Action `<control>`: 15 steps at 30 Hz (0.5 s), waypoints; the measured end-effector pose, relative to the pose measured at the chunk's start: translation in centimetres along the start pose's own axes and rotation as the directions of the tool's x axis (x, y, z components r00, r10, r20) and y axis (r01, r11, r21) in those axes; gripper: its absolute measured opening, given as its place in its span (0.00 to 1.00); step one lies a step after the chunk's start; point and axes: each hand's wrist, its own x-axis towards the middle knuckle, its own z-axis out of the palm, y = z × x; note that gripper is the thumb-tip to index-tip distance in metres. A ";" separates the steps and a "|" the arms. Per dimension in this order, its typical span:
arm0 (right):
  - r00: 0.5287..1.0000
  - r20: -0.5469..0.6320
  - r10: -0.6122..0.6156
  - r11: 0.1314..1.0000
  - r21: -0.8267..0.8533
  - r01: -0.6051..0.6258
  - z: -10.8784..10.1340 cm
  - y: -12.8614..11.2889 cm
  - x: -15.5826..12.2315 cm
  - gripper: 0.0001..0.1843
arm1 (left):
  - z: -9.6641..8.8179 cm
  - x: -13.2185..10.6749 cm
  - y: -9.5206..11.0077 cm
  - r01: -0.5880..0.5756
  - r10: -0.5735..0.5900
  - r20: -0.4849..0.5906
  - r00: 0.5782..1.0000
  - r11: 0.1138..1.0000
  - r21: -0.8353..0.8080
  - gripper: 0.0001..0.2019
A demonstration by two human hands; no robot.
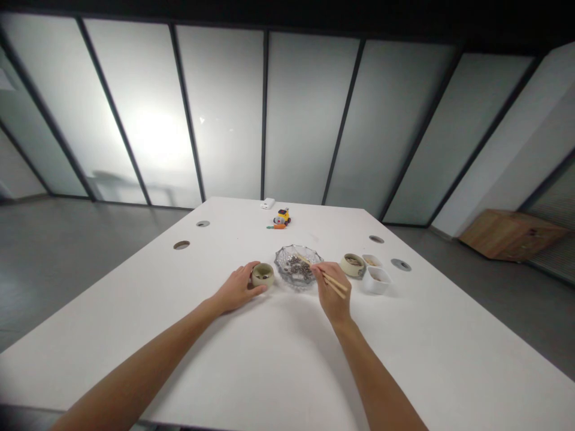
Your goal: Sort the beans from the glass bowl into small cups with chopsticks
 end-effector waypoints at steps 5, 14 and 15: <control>0.983 0.147 -0.106 0.993 -0.032 0.112 0.1 1.8 -0.1 0.20 | -0.1 0.0 0.0 -0.014 0.014 0.001 1.000 1.000 -0.003 0.30; 0.959 0.270 -0.092 0.995 -0.008 0.098 1.0 2.7 -0.2 0.20 | -0.2 -0.1 0.3 -0.017 0.017 0.004 1.000 1.000 -0.003 0.30; 0.960 0.264 -0.093 0.995 -0.007 0.099 0.9 2.8 -0.3 0.21 | -0.2 0.0 0.3 -0.020 0.020 0.006 1.000 1.000 -0.003 0.30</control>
